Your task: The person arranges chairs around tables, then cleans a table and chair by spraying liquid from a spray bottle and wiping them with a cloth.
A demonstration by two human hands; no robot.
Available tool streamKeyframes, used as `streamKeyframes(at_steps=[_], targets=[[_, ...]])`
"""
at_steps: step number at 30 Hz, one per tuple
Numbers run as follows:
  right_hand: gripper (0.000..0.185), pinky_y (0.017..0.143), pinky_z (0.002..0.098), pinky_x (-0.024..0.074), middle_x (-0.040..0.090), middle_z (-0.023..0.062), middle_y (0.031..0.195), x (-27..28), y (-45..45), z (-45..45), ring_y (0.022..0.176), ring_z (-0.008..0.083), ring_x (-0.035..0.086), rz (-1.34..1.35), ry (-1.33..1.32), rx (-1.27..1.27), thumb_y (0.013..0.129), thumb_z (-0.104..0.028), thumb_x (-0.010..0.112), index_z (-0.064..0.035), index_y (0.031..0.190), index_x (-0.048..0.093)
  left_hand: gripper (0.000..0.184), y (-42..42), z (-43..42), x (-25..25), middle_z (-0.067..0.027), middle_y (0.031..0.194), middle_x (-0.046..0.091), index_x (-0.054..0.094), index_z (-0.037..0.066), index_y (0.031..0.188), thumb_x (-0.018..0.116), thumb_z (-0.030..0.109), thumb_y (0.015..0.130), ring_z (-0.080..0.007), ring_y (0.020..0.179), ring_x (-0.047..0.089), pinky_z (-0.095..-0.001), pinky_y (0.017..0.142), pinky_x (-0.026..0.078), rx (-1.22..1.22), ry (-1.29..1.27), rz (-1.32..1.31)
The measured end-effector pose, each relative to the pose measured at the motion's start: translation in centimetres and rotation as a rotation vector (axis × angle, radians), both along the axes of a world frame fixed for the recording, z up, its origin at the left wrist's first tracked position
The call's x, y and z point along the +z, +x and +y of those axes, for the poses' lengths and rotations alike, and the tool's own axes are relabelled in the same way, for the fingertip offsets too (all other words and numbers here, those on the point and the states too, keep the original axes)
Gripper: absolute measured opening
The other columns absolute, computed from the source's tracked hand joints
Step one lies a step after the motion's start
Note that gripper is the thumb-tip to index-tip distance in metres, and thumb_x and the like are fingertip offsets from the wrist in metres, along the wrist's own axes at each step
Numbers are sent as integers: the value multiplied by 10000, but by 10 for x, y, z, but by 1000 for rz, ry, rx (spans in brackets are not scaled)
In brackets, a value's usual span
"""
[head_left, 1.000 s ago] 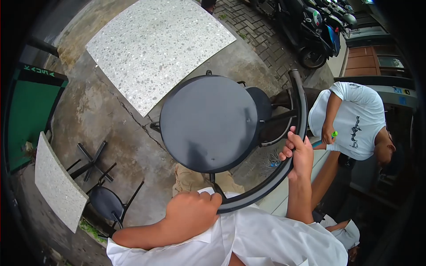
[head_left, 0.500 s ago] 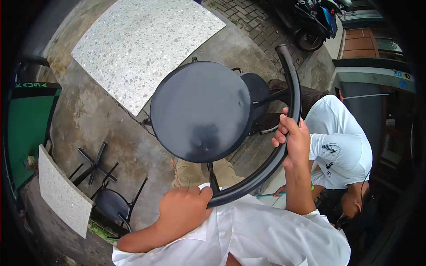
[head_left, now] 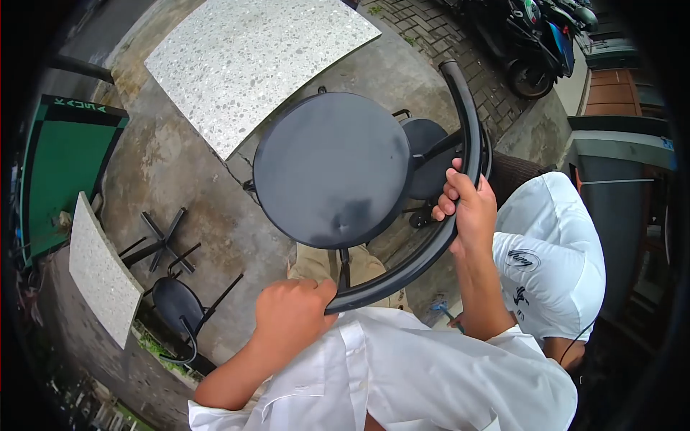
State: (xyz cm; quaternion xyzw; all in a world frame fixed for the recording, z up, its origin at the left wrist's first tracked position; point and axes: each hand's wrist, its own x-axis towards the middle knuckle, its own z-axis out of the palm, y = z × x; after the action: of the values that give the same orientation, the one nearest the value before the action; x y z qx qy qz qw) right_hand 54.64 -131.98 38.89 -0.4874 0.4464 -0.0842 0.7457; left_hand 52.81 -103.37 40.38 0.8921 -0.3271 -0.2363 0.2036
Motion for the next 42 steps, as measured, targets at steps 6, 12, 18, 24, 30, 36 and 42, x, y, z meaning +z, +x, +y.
streamKeyframes(at_steps=[6,12,18,24,30,36,42], targets=[[257,496,297,411,465,-2,735,42,-37,-12,530,95,459,-68,194,20,937,-129,669,-82,1136,513,301,-18,-16,89,-74,588,543,562,92,682,806,254,614,-307,535,586,-425,511,454,-85,167,-4],[241,481,303,411,473,6,726,21,-41,-17,523,101,463,-102,205,81,942,-116,651,-70,1131,509,282,-50,-28,77,-72,583,551,548,92,670,791,234,647,-313,533,597,-418,503,457,-1,250,-115],[183,466,293,392,445,-13,699,-99,-55,-15,510,94,431,-93,249,-47,939,-96,605,-104,1091,504,235,-44,-23,-27,-64,635,617,605,123,720,761,299,713,-295,577,641,-433,524,500,-75,245,-98],[186,459,307,390,459,-2,691,-228,-29,-2,488,110,420,-148,183,-99,921,-69,569,-108,1091,506,233,2,1,-187,-80,664,644,625,127,781,734,332,765,-313,629,672,-459,549,517,-137,221,-91],[183,455,316,391,453,-5,662,-318,28,-11,485,116,424,-121,141,-159,905,-50,570,-109,1060,493,265,75,-8,-277,-93,726,691,655,126,842,750,357,754,-334,712,702,-485,606,541,-223,168,-127],[179,431,318,391,458,5,648,-315,44,27,464,121,431,-91,152,-144,905,-43,570,-108,1054,494,248,81,26,-283,-101,776,691,659,127,853,756,327,742,-330,743,699,-476,650,552,-159,250,-62],[182,419,305,385,471,-2,644,-279,35,76,449,101,427,-69,197,-132,904,-47,581,-78,1071,516,249,60,80,-241,-77,744,672,641,138,835,778,320,734,-318,678,678,-460,611,535,-168,203,-129]])
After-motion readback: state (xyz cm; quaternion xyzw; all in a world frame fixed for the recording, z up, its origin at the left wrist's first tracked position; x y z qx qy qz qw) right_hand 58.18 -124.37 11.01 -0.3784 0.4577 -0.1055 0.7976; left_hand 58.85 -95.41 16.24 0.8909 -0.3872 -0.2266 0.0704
